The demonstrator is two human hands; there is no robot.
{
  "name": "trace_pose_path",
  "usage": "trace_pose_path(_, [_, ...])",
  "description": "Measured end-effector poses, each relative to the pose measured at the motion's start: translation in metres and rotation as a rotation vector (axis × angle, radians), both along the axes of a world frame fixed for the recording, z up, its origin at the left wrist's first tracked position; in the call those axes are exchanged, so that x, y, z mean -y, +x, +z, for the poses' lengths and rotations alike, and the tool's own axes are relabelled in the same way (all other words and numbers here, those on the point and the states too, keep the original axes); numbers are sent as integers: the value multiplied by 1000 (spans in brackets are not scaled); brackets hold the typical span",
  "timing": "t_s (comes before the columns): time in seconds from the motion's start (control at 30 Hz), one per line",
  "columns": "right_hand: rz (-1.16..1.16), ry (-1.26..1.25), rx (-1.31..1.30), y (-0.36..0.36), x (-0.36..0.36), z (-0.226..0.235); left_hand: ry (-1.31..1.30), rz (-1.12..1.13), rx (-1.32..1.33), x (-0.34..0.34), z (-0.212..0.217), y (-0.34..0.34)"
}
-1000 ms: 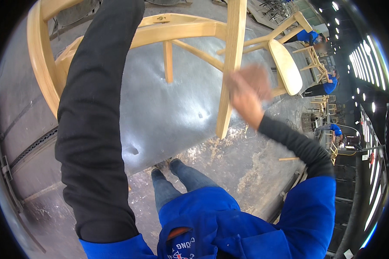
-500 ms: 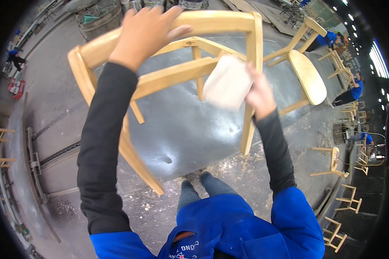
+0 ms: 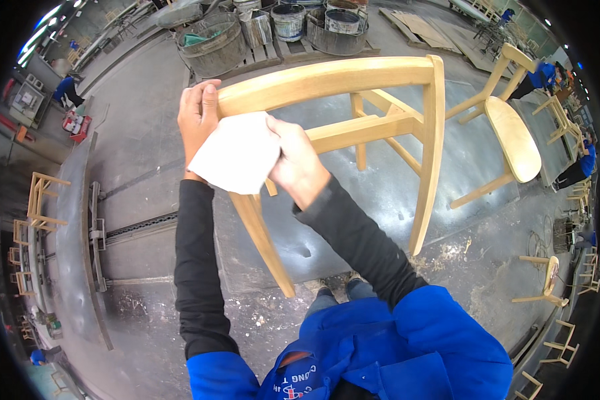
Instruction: The person wipes a wooden chair frame with a white cloth, cleaning the legs and crossbars. They rotate the chair to access different sides and continue wiping the frame surfaces.
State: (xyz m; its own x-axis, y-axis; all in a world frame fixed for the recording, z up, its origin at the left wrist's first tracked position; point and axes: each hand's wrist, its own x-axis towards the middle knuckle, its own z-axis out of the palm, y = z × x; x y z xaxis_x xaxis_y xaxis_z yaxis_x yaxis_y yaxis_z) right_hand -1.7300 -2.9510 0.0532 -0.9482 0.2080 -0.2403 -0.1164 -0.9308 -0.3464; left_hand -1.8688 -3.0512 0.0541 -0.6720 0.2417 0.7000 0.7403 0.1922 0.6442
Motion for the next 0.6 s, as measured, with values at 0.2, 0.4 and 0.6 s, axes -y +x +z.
trace_pose_path(0.2, [226, 1, 222, 19, -42, -9, 313, -306, 407, 0, -13, 1])
trace_pose_path(0.4, [134, -16, 145, -32, -24, -35, 382, -322, 446, 3, -19, 14])
trace_pose_path(0.6, [-199, 634, -80, 27, -55, -41, 257, -213, 274, 7, -27, 26])
